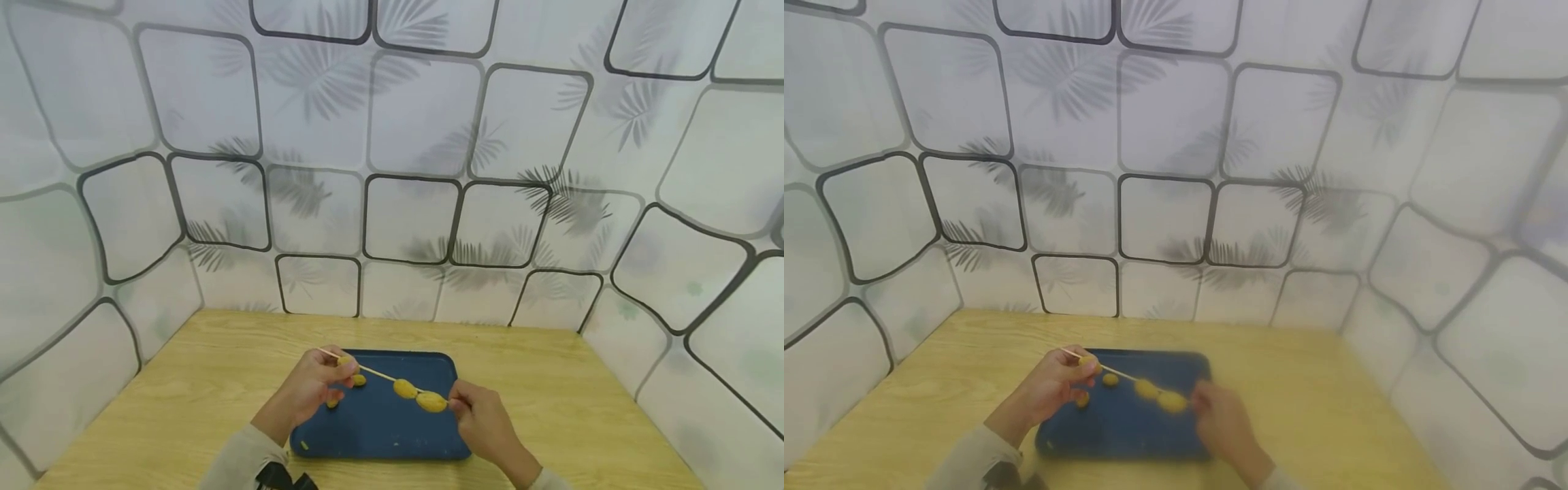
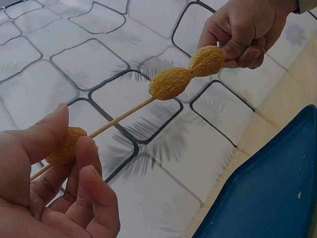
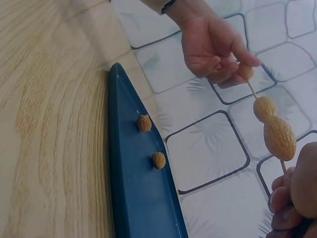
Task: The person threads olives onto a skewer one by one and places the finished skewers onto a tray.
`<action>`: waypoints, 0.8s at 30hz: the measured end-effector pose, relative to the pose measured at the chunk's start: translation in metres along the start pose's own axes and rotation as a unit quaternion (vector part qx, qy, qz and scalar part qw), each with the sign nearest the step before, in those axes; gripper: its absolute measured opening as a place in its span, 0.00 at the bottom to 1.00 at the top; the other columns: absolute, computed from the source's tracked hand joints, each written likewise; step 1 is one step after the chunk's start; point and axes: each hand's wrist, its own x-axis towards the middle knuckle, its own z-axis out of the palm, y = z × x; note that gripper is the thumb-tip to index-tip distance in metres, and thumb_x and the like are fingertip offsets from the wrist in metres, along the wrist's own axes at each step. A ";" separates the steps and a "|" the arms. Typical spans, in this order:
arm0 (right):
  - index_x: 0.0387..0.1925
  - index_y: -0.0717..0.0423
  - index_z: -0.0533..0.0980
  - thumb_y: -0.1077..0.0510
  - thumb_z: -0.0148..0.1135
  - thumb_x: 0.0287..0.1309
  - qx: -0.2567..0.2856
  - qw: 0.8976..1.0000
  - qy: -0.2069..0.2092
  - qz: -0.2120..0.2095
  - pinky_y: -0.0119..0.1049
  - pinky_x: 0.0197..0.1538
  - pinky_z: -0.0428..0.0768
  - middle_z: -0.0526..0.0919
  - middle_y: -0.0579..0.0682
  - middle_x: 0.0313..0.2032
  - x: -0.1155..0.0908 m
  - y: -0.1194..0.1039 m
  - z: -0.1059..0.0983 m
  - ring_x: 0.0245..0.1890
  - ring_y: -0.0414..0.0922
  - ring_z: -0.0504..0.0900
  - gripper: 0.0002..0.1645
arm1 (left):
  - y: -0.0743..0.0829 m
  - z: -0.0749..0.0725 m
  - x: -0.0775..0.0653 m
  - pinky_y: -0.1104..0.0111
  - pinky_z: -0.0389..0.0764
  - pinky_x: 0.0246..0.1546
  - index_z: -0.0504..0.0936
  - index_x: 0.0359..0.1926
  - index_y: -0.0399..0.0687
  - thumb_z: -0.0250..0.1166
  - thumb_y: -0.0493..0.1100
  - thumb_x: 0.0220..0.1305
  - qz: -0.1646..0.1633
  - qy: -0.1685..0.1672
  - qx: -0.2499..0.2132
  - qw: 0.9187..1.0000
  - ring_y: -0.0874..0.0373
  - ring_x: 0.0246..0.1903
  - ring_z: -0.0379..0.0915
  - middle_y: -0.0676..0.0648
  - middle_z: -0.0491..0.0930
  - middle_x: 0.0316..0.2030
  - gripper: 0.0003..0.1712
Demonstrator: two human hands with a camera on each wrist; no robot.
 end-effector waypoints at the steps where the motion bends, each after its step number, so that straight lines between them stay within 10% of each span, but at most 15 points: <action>1: 0.19 0.48 0.71 0.74 0.63 0.53 -0.001 1.000 0.000 0.004 0.28 0.19 0.68 0.66 0.35 0.15 0.000 0.000 0.000 0.15 0.30 0.64 0.20 | -0.001 0.001 0.000 0.68 0.72 0.25 0.83 0.30 0.53 0.63 0.39 0.67 -0.001 -0.002 -0.001 1.000 0.59 0.29 0.74 0.50 0.79 0.27 0.08; 24: 0.18 0.48 0.68 0.74 0.63 0.53 -0.008 1.000 -0.009 0.014 0.28 0.20 0.66 0.65 0.36 0.14 0.006 -0.012 0.006 0.15 0.31 0.63 0.22 | -0.008 0.014 0.003 0.68 0.76 0.26 0.79 0.37 0.47 0.70 0.42 0.60 -0.029 0.013 0.005 0.999 0.59 0.29 0.77 0.50 0.79 0.31 0.08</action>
